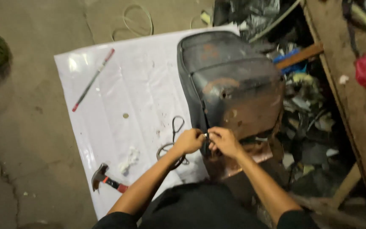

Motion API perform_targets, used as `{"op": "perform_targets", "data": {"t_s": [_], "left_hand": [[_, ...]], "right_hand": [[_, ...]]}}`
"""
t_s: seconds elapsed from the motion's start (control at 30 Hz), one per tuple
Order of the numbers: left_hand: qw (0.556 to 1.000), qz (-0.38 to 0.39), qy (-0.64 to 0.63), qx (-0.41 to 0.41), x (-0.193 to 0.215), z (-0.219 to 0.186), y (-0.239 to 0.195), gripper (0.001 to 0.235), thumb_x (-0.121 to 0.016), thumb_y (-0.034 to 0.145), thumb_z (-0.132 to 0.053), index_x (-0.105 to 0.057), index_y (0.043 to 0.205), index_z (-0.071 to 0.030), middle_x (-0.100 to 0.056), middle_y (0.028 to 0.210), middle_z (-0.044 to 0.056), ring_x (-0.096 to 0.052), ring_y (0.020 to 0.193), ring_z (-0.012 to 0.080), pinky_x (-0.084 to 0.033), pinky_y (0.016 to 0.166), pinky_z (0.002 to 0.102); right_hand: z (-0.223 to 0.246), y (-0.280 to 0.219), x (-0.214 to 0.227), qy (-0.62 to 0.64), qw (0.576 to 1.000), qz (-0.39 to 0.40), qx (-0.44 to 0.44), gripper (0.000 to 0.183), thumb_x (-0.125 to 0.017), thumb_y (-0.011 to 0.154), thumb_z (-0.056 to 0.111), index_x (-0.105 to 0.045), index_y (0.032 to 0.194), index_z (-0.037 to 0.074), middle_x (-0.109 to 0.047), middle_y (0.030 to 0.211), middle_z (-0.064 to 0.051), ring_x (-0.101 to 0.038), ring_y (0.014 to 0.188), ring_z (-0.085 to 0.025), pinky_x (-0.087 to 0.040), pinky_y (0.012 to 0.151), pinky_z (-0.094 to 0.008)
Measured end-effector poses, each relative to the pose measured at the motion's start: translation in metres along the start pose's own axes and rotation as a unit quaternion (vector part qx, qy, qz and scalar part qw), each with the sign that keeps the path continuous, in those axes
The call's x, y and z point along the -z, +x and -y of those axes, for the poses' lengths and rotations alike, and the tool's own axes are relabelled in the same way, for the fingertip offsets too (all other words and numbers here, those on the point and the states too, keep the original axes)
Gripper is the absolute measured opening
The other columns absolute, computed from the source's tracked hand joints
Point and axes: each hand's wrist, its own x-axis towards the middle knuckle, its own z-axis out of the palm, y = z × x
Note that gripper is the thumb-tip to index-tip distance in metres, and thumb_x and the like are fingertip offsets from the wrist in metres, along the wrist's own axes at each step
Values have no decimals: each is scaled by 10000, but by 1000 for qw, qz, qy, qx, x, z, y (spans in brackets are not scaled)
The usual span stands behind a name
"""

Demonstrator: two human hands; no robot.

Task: The person removes a black leather cover from a car seat, flips the seat to expose the metal frame, and uses a rubber band to secure the cover to the underside. The person then flips the seat back and smooths the cover.

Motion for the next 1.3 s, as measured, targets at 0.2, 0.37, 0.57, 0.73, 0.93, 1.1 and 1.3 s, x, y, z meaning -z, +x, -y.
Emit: {"op": "perform_targets", "data": {"t_s": [0.2,0.37,0.57,0.73,0.93,1.1,1.3], "left_hand": [[989,-7,144,-14,2,2,-16,312,-547,987,-341,-725,1118,-120,-769,962,226,-747,1013,465,-592,890,547],[918,-178,302,-188,0,5,-40,196,-449,1072,-326,-597,1037,-202,-738,780,110,-773,720,349,-598,679,470],[839,-200,385,-327,-3,15,-16,239,-447,938,-207,-582,1064,-55,-729,759,147,-751,632,364,-574,650,506],[703,-362,403,-461,-34,52,30,267,-421,928,-69,-628,1082,1,-657,794,208,-681,605,372,-548,614,488],[689,-414,344,-486,-27,30,24,181,-483,954,-65,-636,1029,-5,-525,650,138,-544,453,329,-463,445,481],[976,-3,216,-32,19,-18,8,396,-561,962,-413,-758,967,-70,-763,825,204,-763,863,469,-592,729,559],[968,30,222,-108,33,-16,-37,212,-544,922,-240,-542,1084,-105,-745,926,225,-734,930,512,-559,821,613]], "right_hand": [[29,-11,-2,-48,998,-32,34,253,-659,945,16,-812,1146,31,-777,802,-273,-783,678,-253,-666,609,-363],[9,-10,-10,-113,981,-129,90,249,-750,908,84,-861,1106,185,-787,718,-88,-756,675,-150,-631,622,-306],[-13,-15,-42,-129,964,-231,24,261,-673,1004,233,-795,1235,232,-802,1012,-145,-764,983,-315,-608,814,-440],[1,-9,-51,-118,966,-228,-12,223,-594,1061,263,-769,1179,190,-782,1090,-174,-727,1088,-378,-575,942,-492],[4,-1,-51,-78,967,-220,-105,284,-512,1074,348,-774,1163,286,-787,1150,-79,-725,1121,-307,-553,998,-448],[-4,7,-34,-87,975,-196,-51,286,-597,1008,291,-781,1211,212,-806,1119,-119,-741,1096,-322,-572,963,-451],[37,-12,-12,-91,995,-30,38,218,-688,936,32,-803,1117,67,-748,640,-134,-700,539,-163,-584,552,-292]]}}
